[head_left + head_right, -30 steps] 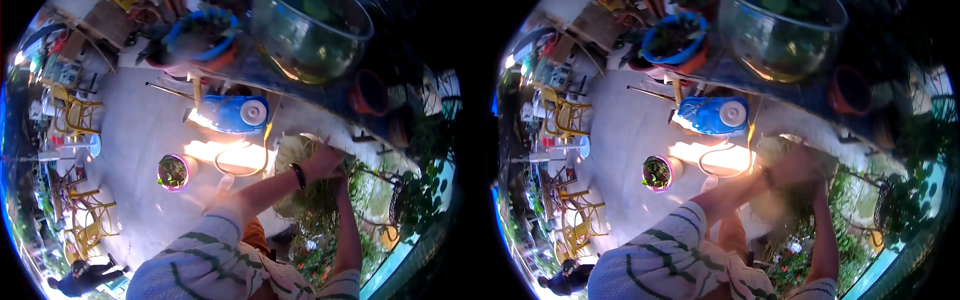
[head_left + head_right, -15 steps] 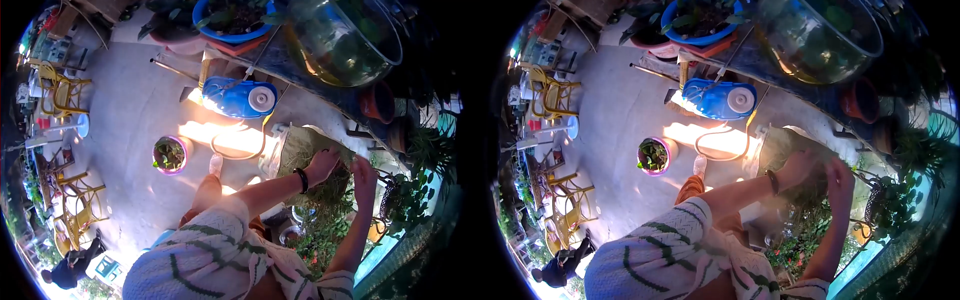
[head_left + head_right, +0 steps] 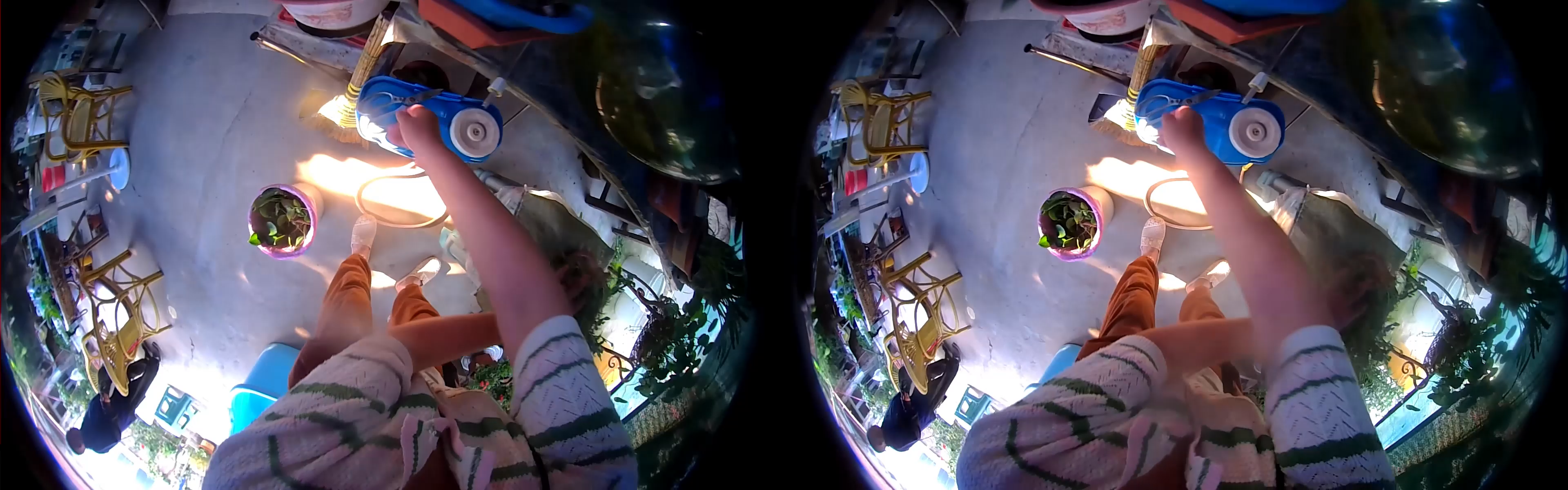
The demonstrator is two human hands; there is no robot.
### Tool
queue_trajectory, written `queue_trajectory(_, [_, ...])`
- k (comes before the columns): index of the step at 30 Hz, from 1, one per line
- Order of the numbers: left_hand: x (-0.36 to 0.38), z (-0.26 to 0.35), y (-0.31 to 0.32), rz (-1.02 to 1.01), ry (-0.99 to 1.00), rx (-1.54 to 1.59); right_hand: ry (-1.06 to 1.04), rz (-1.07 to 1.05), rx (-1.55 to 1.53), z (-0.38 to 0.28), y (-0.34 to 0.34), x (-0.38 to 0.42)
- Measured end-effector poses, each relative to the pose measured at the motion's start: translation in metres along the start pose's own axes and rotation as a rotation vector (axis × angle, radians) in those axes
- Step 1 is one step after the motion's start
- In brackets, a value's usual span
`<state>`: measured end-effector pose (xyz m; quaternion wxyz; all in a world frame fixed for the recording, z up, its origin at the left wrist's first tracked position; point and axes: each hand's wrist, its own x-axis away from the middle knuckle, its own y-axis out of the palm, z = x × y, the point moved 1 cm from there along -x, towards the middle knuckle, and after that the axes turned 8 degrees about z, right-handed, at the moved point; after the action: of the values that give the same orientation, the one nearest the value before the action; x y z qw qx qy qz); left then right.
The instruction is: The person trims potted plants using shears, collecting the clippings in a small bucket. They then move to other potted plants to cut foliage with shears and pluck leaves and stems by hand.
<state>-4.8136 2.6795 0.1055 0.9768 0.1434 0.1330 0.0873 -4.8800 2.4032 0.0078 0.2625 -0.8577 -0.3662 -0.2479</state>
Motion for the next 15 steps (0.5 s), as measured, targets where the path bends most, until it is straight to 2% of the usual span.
queue_trajectory(1, [0.011, -0.005, -0.002, -0.012, -0.011, 0.019, 0.095, 0.165, -0.185, 0.011, 0.025, -0.020])
queue_trajectory(3, [0.028, -0.013, -0.006, -0.034, -0.028, 0.060, 0.195, 0.330, -0.112, 0.061, 0.069, -0.090])
queue_trajectory(5, [0.036, -0.021, -0.011, -0.048, -0.034, 0.084, 0.279, 0.470, -0.112, 0.062, 0.085, -0.101])
queue_trajectory(8, [0.038, -0.026, -0.013, -0.060, -0.036, 0.117, 0.527, 0.502, -0.265, 0.076, 0.094, -0.126])
queue_trajectory(11, [0.040, -0.025, -0.019, -0.080, -0.034, 0.137, 0.578, 0.550, -0.302, 0.089, 0.094, -0.152])
queue_trajectory(15, [0.038, -0.027, -0.030, -0.112, -0.038, 0.129, 0.660, 0.583, -0.341, 0.067, 0.088, -0.140])
